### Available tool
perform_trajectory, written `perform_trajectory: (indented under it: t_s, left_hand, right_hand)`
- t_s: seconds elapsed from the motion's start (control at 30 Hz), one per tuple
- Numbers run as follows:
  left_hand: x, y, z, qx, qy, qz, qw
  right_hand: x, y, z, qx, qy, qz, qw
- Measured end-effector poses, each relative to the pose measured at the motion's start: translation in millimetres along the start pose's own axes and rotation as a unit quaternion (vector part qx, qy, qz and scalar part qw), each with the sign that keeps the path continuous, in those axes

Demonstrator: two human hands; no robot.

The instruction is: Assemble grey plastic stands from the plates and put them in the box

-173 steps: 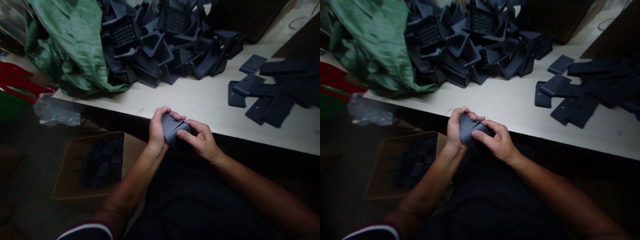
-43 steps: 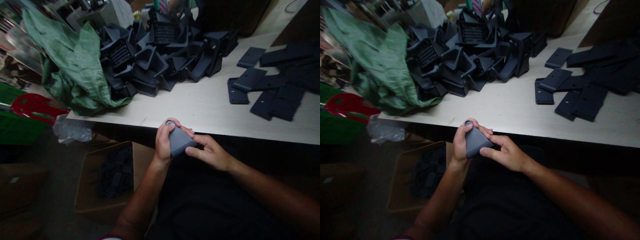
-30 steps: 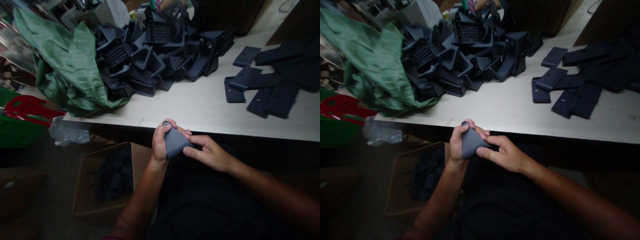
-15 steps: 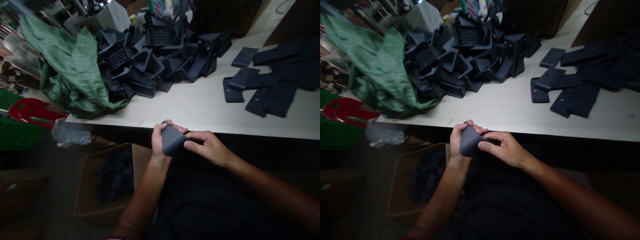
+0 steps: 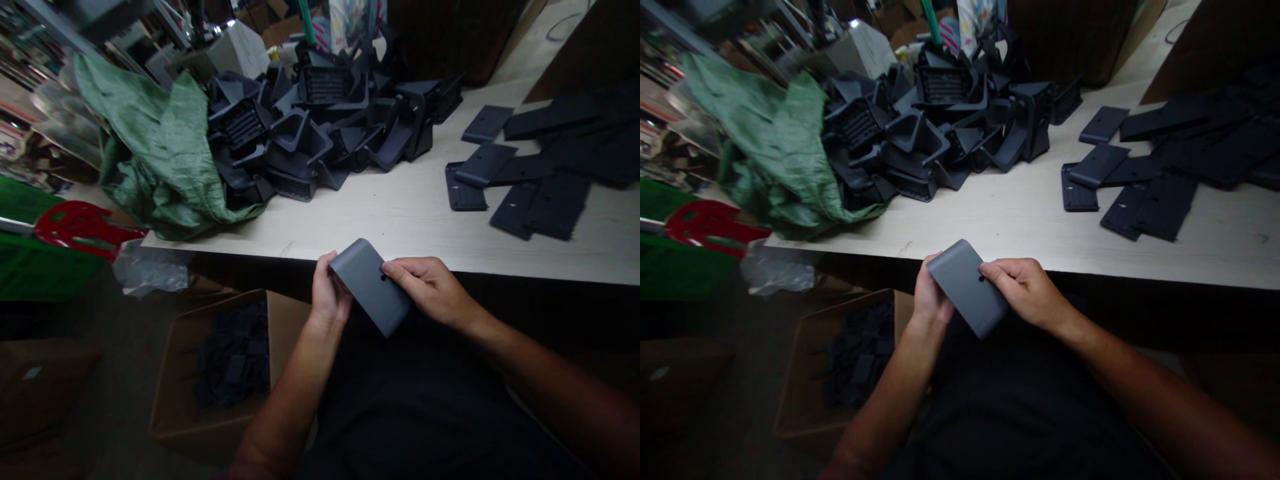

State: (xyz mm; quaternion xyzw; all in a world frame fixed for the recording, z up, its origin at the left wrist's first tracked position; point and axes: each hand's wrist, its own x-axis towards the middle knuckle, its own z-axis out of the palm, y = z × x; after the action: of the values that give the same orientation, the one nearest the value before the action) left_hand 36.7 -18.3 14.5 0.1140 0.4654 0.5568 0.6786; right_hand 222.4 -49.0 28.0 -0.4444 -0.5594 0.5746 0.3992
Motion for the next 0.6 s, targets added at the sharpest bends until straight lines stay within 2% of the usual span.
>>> perform_trajectory:
  t_s: [0.17, 0.3, 0.4, 0.53, 0.6]
  left_hand:
    - [6, -7, -18.0, 0.072, -0.018, 0.089, 0.993]
    - [7, 4, -34.8, 0.203, -0.043, 0.137, 0.969]
    - [4, 15, -41.5, 0.270, -0.071, 0.120, 0.953]
    - [-7, 24, -40.5, 0.294, -0.157, 0.066, 0.940]
    - [-13, 26, -39.6, 0.312, -0.180, 0.051, 0.931]
  right_hand:
    - [5, 4, -11, 0.047, -0.011, 0.067, 0.997]
    - [7, 8, -16, 0.078, -0.034, 0.101, 0.991]
    - [9, 9, -14, 0.076, -0.060, 0.118, 0.988]
    - [14, 4, -9, 0.071, -0.093, 0.130, 0.985]
    - [17, 2, -8, 0.075, -0.082, 0.120, 0.986]
